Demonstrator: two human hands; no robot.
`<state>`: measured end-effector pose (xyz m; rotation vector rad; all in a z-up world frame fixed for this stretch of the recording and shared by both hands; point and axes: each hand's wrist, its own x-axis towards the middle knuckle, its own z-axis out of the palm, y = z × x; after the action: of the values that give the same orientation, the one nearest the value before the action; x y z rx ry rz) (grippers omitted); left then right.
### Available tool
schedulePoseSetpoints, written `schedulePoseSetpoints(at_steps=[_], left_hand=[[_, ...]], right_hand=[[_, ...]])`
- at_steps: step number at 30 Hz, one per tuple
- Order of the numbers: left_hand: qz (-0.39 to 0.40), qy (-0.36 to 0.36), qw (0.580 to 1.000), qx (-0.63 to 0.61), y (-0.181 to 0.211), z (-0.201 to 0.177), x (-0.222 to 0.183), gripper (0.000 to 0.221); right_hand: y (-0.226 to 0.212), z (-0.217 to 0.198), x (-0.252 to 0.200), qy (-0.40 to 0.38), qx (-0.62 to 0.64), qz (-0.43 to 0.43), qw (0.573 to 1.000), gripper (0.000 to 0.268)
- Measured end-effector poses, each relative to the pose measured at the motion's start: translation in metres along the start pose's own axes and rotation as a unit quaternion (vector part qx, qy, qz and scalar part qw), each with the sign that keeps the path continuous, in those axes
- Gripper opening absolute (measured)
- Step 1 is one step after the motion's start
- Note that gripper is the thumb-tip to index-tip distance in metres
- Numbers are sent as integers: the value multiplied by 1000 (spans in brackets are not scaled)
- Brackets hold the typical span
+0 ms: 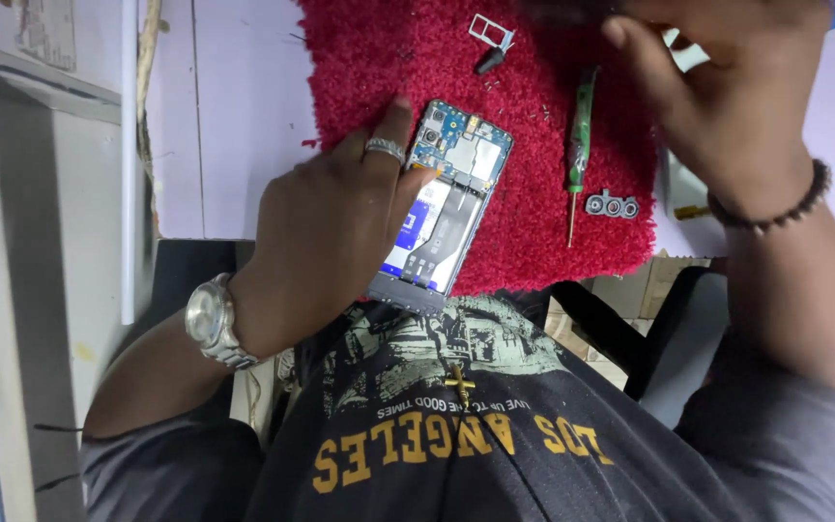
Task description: Assembling or disassembling the internal components and casing of a mobile phone using a screwdriver
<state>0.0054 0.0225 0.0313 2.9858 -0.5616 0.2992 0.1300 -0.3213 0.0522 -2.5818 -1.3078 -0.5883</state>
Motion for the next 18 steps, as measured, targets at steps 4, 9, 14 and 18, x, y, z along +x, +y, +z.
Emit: schedulePoseSetpoints(at_steps=[4,9,14,18], left_hand=[[-28,22,977,-208,-3,-8,5,55],[-48,32,923,-380,-6,-21,5,50],[-80,4,805,-588,-7,-26,6,60],[-86,-33,745,-660,-12,-25,10,64]], right_hand=[[-55,-22,16,-22,319,214,923,20],[-85,-33,30,-74,422,306,850,13],[-95,-35,40,-117,430,252,859,15],[-96,-37,56,-164,379,142,899,16]])
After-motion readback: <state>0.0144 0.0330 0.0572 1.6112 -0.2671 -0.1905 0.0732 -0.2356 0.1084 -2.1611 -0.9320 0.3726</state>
